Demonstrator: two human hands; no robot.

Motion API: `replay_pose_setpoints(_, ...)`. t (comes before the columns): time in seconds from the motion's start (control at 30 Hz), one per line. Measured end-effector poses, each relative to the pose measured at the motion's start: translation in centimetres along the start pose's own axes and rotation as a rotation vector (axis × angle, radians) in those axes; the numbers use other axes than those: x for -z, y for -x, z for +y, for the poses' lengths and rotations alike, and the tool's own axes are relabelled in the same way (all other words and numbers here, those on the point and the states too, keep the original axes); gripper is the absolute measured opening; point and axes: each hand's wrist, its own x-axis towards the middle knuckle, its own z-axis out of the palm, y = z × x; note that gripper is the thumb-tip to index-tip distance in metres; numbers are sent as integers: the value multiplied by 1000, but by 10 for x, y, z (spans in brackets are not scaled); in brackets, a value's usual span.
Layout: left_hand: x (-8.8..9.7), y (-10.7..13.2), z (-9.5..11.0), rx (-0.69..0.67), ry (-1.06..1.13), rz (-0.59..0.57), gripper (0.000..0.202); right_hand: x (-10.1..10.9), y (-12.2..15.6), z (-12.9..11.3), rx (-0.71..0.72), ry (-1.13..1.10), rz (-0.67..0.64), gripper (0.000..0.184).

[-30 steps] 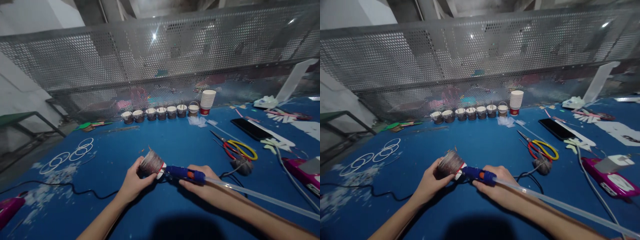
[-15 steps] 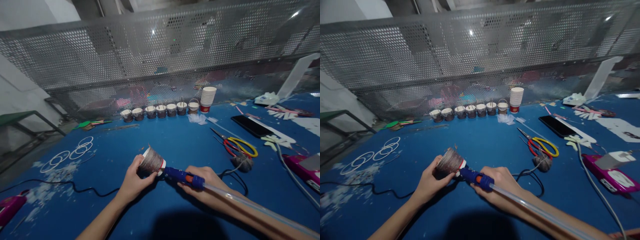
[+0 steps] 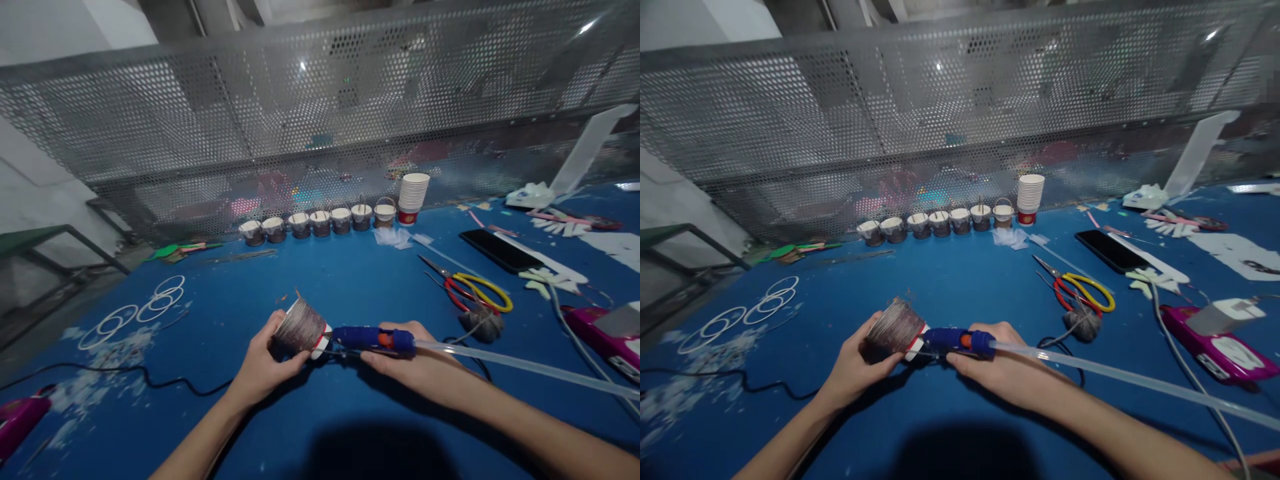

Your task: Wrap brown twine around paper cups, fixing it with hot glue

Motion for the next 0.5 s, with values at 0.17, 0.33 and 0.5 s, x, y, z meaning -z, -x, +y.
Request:
replay_pose_setpoints(0.17,1,-1,3,-36,26,-25,29,4,0,-5,-9,-37,-21,24)
replay_pose_setpoints(0.33,3,-2,6,-49,30,-39,26,5,1,-4,5,-37,-10,23)
replay_pose_setpoints(0.5,4,-2,10,-68,70,-38,26,6,1,-1,2,-18,15,25)
